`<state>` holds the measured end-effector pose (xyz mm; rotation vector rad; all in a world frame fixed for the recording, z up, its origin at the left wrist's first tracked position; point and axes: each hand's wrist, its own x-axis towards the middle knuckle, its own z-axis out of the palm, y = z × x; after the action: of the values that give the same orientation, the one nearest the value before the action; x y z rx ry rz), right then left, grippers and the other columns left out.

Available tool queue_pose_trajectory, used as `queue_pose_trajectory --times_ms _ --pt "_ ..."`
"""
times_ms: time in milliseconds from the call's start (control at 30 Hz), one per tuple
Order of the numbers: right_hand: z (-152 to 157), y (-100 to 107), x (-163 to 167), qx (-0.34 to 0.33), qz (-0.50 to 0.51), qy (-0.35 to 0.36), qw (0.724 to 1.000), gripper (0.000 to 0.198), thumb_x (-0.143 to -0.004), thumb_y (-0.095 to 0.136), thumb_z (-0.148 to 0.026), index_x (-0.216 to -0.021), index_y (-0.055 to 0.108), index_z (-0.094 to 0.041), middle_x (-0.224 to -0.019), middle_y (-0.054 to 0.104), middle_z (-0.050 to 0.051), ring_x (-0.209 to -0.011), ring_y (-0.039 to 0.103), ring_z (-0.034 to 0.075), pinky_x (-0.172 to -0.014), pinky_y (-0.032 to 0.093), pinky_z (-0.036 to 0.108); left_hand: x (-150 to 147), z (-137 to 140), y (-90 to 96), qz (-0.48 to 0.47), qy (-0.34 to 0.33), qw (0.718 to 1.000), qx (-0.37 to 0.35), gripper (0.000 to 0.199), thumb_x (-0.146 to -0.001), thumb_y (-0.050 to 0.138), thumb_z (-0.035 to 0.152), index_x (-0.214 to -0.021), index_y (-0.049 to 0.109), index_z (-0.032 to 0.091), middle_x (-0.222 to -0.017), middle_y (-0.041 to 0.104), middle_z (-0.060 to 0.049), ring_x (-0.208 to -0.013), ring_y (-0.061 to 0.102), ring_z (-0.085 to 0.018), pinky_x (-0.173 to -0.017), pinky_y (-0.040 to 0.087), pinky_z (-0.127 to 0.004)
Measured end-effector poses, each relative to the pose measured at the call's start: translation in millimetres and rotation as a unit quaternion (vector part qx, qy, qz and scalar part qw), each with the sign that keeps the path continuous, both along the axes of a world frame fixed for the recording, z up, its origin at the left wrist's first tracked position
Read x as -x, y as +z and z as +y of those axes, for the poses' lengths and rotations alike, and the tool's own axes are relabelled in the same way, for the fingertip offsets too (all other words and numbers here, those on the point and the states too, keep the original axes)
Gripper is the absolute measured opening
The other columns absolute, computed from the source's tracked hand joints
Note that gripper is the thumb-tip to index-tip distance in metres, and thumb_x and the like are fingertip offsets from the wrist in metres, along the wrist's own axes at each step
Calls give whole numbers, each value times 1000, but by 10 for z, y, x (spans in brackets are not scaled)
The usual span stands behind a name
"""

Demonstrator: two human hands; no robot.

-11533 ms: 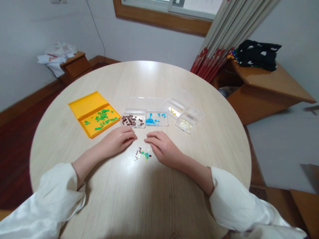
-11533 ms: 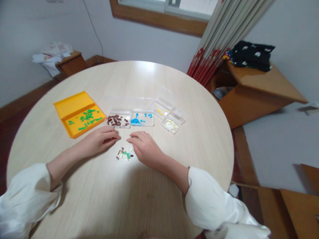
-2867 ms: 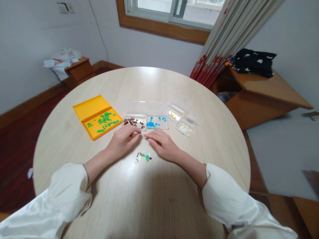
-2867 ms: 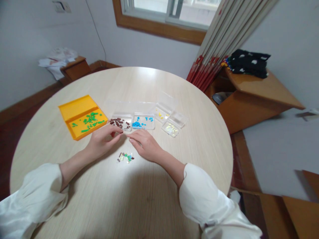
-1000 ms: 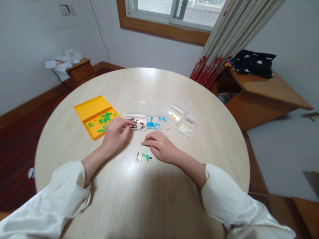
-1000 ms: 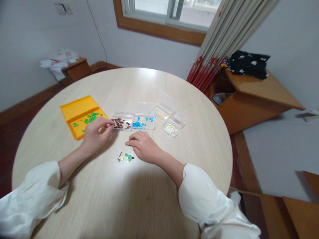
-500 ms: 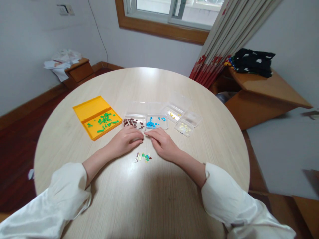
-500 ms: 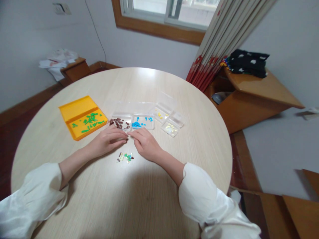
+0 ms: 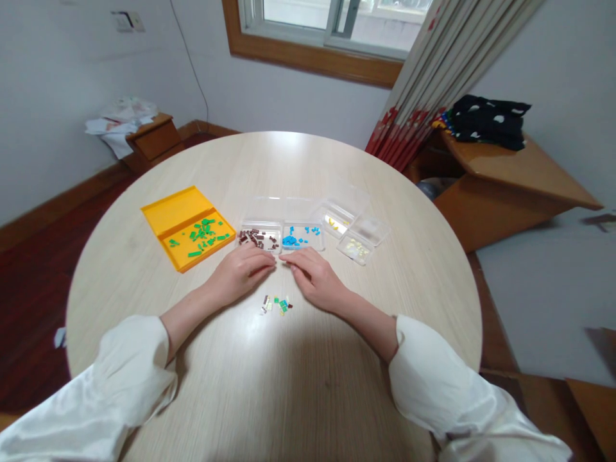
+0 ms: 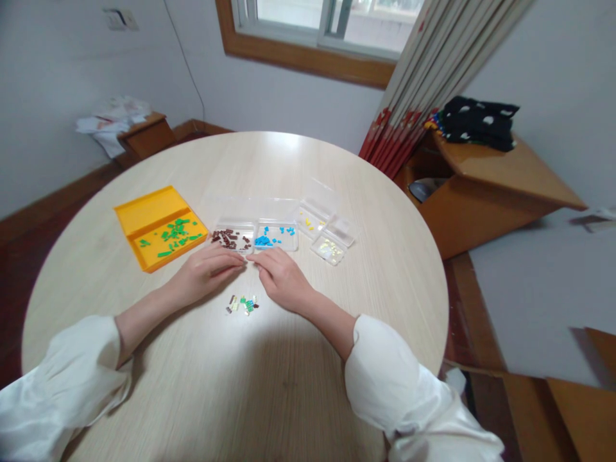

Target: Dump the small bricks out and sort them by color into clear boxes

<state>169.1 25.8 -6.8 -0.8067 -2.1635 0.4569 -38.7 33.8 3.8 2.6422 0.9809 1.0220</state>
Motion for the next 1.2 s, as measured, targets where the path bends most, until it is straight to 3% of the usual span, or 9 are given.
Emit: queue_pose_trajectory --times_ms 200,333,1200 --pt "-10 3 -3 6 4 5 1000 31 -91 39 -12 -112 61 -19 -93 66 8 -90 58 19 -83 49 39 113 1 109 -101 172 978 -52 12 -85 57 21 -75 64 20 -86 73 -4 -79 64 -17 -73 49 -34" --pt "-6 -5 -6 6 2 4 1000 31 -91 40 -11 -112 61 -19 -92 66 8 -89 58 19 -81 49 38 169 30 128 -100 225 968 -37 14 -84 57 24 -73 65 21 -86 73 -3 -79 65 -20 -76 48 -38" --pt "-8 -22 -20 27 -2 7 1000 28 -91 40 -13 -108 61 -19 -93 67 9 -90 59 19 -83 50 39 226 61 100 -101 246 963 -55 8 -81 60 21 -78 67 23 -92 73 -2 -78 63 -19 -72 49 -39"
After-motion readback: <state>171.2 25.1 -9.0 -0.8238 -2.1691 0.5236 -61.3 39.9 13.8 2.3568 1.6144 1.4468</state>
